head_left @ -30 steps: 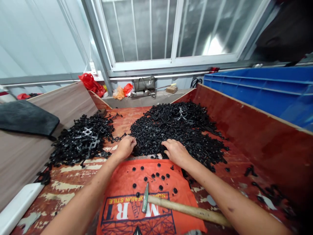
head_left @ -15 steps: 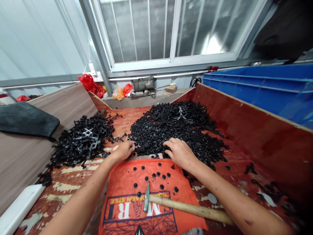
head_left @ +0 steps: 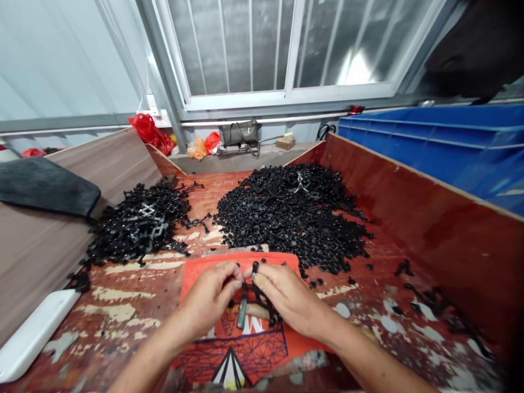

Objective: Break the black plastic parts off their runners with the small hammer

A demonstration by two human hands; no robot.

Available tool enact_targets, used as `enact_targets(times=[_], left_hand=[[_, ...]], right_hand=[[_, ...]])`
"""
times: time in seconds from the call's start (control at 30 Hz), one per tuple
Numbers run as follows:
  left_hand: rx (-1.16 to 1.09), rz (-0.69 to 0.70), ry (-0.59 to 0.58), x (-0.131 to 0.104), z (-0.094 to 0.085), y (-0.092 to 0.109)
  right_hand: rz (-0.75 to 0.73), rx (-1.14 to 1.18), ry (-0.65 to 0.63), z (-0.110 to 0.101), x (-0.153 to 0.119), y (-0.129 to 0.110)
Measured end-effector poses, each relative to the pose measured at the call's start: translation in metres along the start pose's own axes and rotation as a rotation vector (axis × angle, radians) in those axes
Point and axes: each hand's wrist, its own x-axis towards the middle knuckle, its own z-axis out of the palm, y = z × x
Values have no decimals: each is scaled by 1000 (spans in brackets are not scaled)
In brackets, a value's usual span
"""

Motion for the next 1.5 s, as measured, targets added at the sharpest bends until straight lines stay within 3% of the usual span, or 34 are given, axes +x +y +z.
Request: enact_targets(times=[0.13, 0.2, 0.27, 0.3, 0.37, 0.43, 0.5, 0.57, 0.67, 0.9, 1.03, 1.17, 1.33, 1.5], left_hand=[[-330, -125, 126, -30, 16, 0], [-594, -233, 238, -41, 25, -4], [-830, -320, 332, -51, 34, -7], [-925, -358, 338, -56, 39, -9], [-1053, -431, 239, -64, 46, -12], [-1102, -494, 77, -74, 52, -13], [-1130, -515, -1, -84, 55, -12], [-1169, -513, 9, -92, 55, -11], [-1246, -521, 10, -99, 53, -10], [-1202, -514, 23, -93, 45, -6], [-1114, -524, 111, -94, 40, -5], [-1001, -506, 152, -97, 35, -7], [-1021, -534, 165, -99, 35, -6], [-1080, -578, 241, -102, 34, -2]], right_hand=[[142, 406, -49, 21, -21, 2], [191, 600, -11, 28, -29, 5], [178, 629, 62, 31, -34, 5], [153, 606, 96, 31, -37, 3], [71, 507, 150, 31, -42, -1], [-84, 326, 188, 29, -47, -5], [-293, 78, 198, 28, -53, -8], [-489, -172, 186, 28, -58, -10], [-656, -399, 147, 30, -62, -13], [-875, -487, 61, 43, -66, -16], [-801, -504, 129, 39, -73, -7], [-514, -475, 157, 28, -76, 11], [-150, -712, 65, 30, -73, 26], [27, -898, -6, 39, -64, 31]])
